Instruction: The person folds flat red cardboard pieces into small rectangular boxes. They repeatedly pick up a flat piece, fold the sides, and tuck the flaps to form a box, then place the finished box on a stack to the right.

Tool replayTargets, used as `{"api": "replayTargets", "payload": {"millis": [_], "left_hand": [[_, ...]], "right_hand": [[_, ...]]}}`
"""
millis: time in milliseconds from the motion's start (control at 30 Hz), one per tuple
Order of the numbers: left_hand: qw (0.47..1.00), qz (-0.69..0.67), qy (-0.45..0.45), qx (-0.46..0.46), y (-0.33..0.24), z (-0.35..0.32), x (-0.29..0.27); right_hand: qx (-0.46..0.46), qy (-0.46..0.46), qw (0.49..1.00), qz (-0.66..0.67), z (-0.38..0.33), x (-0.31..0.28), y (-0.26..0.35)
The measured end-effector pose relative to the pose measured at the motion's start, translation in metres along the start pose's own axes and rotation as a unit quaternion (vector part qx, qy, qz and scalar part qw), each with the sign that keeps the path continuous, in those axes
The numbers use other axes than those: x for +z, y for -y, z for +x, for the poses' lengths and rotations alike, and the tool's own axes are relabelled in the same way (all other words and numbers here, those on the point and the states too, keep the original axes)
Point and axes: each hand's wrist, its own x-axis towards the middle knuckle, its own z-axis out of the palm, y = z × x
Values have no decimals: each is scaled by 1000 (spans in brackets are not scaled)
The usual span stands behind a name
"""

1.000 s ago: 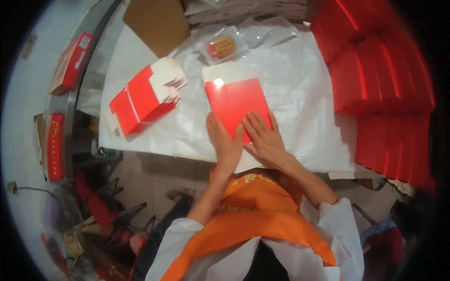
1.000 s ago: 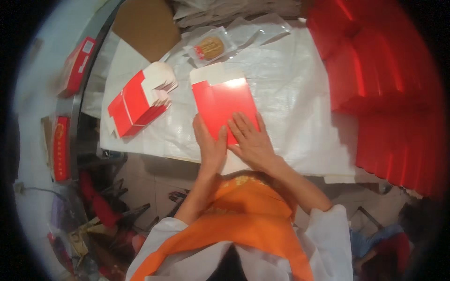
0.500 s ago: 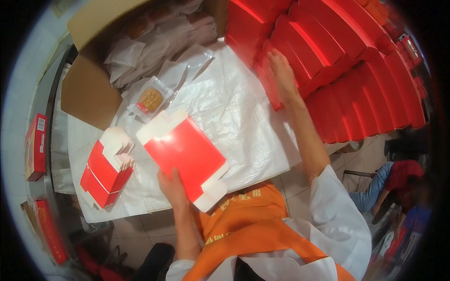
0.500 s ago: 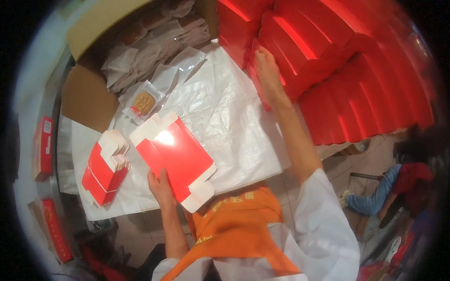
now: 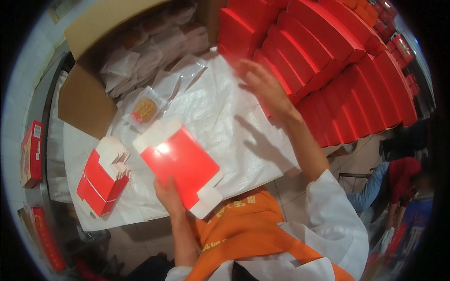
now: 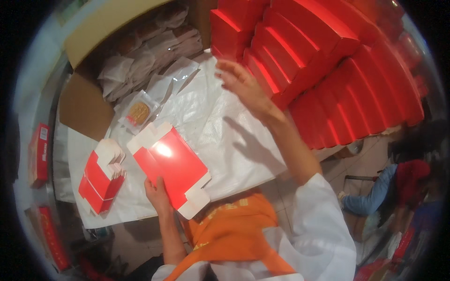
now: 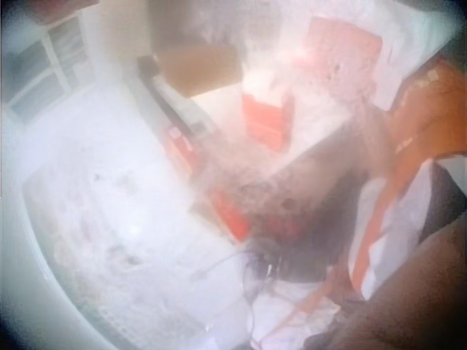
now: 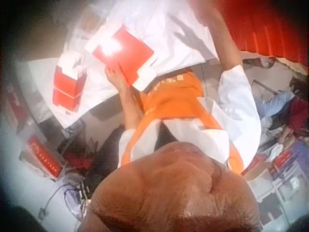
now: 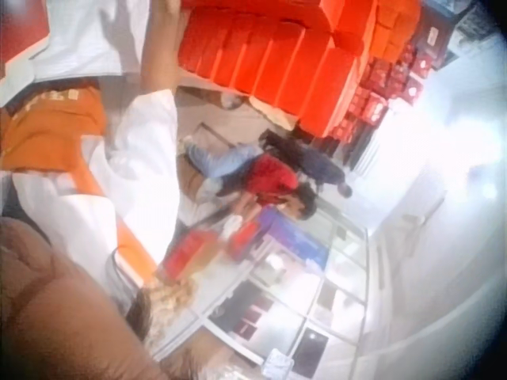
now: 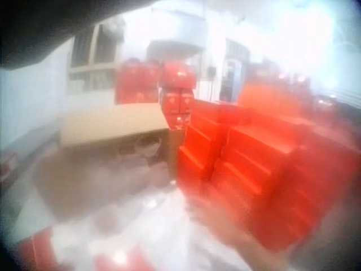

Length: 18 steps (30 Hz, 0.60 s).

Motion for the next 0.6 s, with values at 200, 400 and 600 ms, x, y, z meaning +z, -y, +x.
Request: {"api": "replayTargets", "payload": {"millis": [200, 400, 600], "left_hand": [[997, -72, 9, -32, -27, -9, 1], [990, -131, 9, 60, -42, -30, 8], [960, -272, -50, 48, -46, -39, 13]], "right_hand": [[89, 27, 996, -1, -62, 31, -41], [119, 91, 989, -1, -136, 92, -29], [346, 42, 900, 262, -180, 118, -49]]}}
